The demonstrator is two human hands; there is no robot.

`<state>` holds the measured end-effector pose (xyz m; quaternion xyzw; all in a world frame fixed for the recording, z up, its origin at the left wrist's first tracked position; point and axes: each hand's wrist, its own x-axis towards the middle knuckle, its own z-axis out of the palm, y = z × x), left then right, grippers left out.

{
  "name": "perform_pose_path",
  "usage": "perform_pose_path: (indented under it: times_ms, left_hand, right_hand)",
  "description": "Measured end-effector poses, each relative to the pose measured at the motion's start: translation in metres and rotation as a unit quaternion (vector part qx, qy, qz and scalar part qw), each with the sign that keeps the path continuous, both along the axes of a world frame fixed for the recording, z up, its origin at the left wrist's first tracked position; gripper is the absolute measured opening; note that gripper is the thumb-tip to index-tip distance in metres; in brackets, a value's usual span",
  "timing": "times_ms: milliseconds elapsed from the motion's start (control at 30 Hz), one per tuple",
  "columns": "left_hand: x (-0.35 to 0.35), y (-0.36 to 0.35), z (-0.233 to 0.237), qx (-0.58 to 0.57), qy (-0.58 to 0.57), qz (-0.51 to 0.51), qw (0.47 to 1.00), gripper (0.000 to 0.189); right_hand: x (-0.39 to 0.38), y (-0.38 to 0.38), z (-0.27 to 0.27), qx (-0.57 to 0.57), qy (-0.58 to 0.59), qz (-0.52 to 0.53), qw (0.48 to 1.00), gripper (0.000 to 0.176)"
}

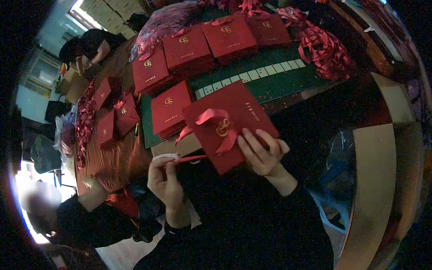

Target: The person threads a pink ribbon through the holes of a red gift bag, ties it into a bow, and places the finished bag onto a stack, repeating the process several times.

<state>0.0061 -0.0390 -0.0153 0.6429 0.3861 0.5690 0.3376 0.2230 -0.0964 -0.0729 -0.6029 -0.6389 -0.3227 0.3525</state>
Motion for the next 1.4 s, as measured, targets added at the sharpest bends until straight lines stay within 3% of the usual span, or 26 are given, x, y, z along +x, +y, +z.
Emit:
perform_pose_path:
  times_ms: [33, 100, 133, 167, 233, 400, 467, 500, 567, 633, 800, 900, 1000, 1067, 1100, 1167, 1200, 1267, 1333, 1367, 1400]
  left_hand:
    - [-0.005, 0.003, -0.002, -0.015, -0.051, -0.031, 0.998, 0.010]
    - [-0.012, -0.001, -0.004, -0.138, -0.007, -0.111, 0.984, 0.009]
    - [-0.007, 0.006, -0.009, -0.125, -0.014, -0.174, 0.977, 0.005]
    - [-0.001, 0.009, -0.010, -0.124, -0.016, -0.172, 0.977, 0.005]
    - [0.010, 0.010, -0.011, -0.176, -0.229, -0.198, 0.937, 0.006]
    - [0.011, 0.011, -0.010, -0.235, -0.286, -0.211, 0.905, 0.002]
    - [0.005, 0.018, -0.025, -0.320, -0.255, -0.182, 0.894, 0.004]
    - [0.008, 0.018, -0.027, -0.281, -0.251, -0.171, 0.910, 0.004]
    - [0.003, 0.020, -0.027, -0.202, -0.127, -0.086, 0.967, 0.006]
    - [-0.006, 0.022, -0.015, -0.139, -0.118, -0.073, 0.981, 0.008]
    - [-0.013, 0.020, -0.014, -0.101, -0.085, -0.052, 0.990, 0.006]
    - [-0.010, 0.021, -0.015, -0.070, -0.046, -0.028, 0.996, 0.006]
    - [-0.010, 0.017, -0.011, -0.091, -0.068, -0.068, 0.991, 0.010]
    - [-0.011, 0.014, -0.018, -0.025, 0.049, -0.064, 0.996, 0.014]
    - [-0.004, 0.005, -0.008, -0.036, 0.045, -0.099, 0.993, 0.020]
    - [0.017, -0.002, -0.013, -0.017, 0.005, -0.071, 0.997, 0.017]
    - [0.029, -0.005, -0.023, 0.035, 0.000, -0.003, 0.999, 0.032]
    - [0.054, -0.001, -0.046, 0.178, -0.036, 0.090, 0.979, 0.042]
    - [0.059, 0.008, -0.061, 0.268, 0.153, 0.020, 0.951, 0.040]
    - [0.094, 0.021, -0.031, 0.313, 0.187, -0.015, 0.931, 0.036]
    - [0.113, 0.032, -0.035, 0.243, 0.264, -0.069, 0.931, 0.032]
  right_hand:
    - [0.002, 0.000, 0.002, 0.001, -0.002, 0.001, 1.000, 0.019]
    - [0.006, 0.000, 0.003, 0.014, -0.003, 0.037, 0.999, 0.020]
    - [0.006, 0.002, 0.000, 0.036, -0.013, 0.039, 0.998, 0.020]
    - [0.006, 0.004, 0.000, 0.037, -0.015, 0.041, 0.998, 0.020]
    - [0.005, 0.006, -0.001, 0.046, -0.019, 0.030, 0.998, 0.020]
    - [0.003, 0.013, -0.010, 0.074, -0.039, 0.037, 0.996, 0.021]
    - [0.004, 0.015, -0.011, 0.082, -0.045, 0.038, 0.995, 0.021]
    - [0.005, 0.015, -0.012, 0.085, -0.045, 0.038, 0.995, 0.020]
    - [0.010, 0.016, -0.011, 0.086, -0.046, 0.034, 0.995, 0.019]
    - [0.024, 0.017, -0.011, 0.077, -0.085, 0.002, 0.993, 0.019]
    - [0.044, 0.013, 0.000, 0.047, -0.130, -0.008, 0.990, 0.019]
    - [0.049, 0.022, -0.004, 0.137, -0.134, -0.006, 0.982, 0.021]
    - [0.049, 0.014, 0.010, 0.112, -0.111, -0.006, 0.987, 0.016]
    - [0.050, 0.006, 0.024, 0.037, 0.095, 0.101, 0.990, 0.021]
    - [0.065, 0.004, 0.015, 0.042, 0.158, 0.188, 0.968, 0.032]
    - [0.066, 0.015, 0.007, 0.077, 0.316, 0.200, 0.924, 0.032]
    - [0.073, 0.017, 0.035, -0.033, 0.327, 0.174, 0.928, 0.033]
    - [0.098, 0.048, 0.049, -0.158, 0.387, 0.204, 0.885, 0.034]
    - [0.125, 0.087, 0.033, -0.239, 0.364, 0.155, 0.887, 0.034]
    - [0.131, 0.105, 0.023, -0.249, 0.324, 0.179, 0.895, 0.029]
    - [0.136, 0.123, 0.014, -0.259, 0.283, 0.204, 0.901, 0.026]
